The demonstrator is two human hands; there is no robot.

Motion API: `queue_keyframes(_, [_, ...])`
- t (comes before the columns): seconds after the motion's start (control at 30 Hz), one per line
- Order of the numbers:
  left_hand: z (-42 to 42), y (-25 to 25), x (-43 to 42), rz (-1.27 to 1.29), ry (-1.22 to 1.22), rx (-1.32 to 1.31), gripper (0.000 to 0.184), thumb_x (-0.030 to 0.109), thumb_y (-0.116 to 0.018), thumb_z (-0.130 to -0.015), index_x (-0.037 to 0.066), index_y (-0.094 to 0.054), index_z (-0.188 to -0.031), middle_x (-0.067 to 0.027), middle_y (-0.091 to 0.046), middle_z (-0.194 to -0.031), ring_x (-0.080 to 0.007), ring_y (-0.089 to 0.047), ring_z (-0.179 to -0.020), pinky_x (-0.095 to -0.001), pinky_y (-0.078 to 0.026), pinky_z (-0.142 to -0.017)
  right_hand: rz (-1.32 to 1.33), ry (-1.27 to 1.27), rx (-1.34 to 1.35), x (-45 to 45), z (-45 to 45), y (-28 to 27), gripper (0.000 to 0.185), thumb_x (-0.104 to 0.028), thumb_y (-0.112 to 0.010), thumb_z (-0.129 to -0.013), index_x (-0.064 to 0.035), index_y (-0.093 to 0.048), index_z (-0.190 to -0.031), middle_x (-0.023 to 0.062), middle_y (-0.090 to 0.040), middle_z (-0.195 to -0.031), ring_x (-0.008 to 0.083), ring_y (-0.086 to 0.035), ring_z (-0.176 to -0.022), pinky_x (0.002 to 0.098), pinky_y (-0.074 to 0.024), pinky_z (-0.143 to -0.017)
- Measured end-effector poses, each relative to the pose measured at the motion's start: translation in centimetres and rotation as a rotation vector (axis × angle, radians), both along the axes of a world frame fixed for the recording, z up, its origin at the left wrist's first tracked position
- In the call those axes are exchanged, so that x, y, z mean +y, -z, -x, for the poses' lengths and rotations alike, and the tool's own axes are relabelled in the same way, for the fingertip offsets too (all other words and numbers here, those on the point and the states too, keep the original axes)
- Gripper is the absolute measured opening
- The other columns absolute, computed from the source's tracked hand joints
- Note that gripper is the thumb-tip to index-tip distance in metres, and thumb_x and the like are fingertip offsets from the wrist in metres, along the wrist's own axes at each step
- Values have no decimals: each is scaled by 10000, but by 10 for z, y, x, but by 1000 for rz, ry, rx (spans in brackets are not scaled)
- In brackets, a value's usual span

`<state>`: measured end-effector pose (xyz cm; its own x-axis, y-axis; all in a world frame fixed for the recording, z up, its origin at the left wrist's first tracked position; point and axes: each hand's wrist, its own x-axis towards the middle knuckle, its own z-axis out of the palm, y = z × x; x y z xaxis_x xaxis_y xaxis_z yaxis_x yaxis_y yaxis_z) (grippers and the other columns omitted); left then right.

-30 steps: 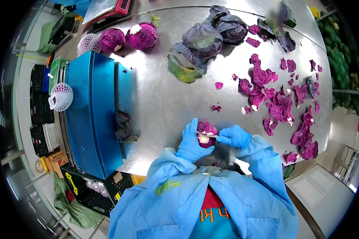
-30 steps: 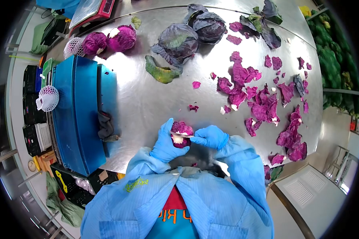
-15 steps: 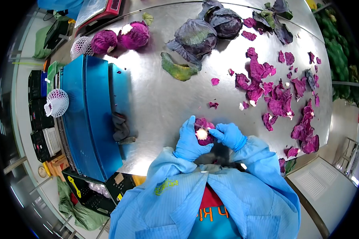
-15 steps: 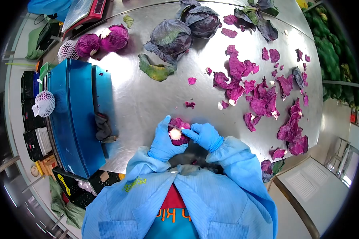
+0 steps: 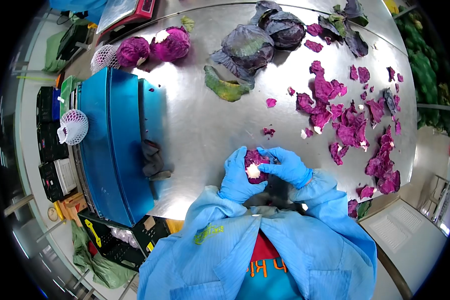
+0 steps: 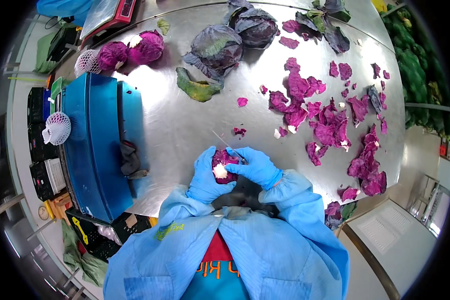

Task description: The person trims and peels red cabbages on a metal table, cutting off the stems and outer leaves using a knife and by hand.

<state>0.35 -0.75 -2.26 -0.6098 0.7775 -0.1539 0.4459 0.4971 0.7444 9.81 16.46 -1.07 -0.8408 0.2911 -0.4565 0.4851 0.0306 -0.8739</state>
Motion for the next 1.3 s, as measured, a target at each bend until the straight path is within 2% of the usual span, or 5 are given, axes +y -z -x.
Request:
queue_keyframes(0.5, [10,5,-26,-143,-78,-247,1052,258,-894,-545,14,-330,-1399,-185,-410,-1317,-309,-451,-1213,-403,-383,-1046,-771,320,-78,60,-38,59,204,-276,-623,-889,-77,-650,-850,159,-627,-782,313,-626,-692,406,-498,-644])
queue_keyframes(0.6, [5,15,-27,-143,-214,-306,984,256,-909,-553,10,-395,-1355,-152,-484,-1268,-250,-508,-1167,-368,-424,-1009,-867,531,-328,90,-50,25,410,-345,-650,-889,-105,-589,-1216,118,-630,-728,233,-595,-626,359,-489,-592])
queue_keyframes(0.77, [27,-2,7,-234,-242,-679,713,253,-930,-534,-7,-604,-1113,-101,-674,-1018,-168,-634,-955,-299,-510,-873,-337,176,-126,25,-24,-12,739,-397,-795,-744,-120,-481,-1353,52,-619,-883,155,-589,-806,290,-493,-735])
queue_keyframes(1.03, [21,0,8,104,-103,-203,1049,451,-954,-394,-23,-495,-1209,-157,-531,-1114,-290,-528,-1070,-397,-442,-942,471,159,33,-6,-6,22,756,-259,-803,-773,-22,-430,-1386,62,-578,-1257,136,-565,-1097,297,-472,-938])
queue_keyframes(1.3, [23,-17,16,202,-78,-124,1087,491,-934,-425,-37,-454,-1245,-168,-531,-1132,-289,-534,-1064,-391,-443,-951,-65,175,-68,1,-33,39,366,-219,-660,-877,-113,-605,-1223,46,-685,-1084,155,-664,-924,297,-535,-775])
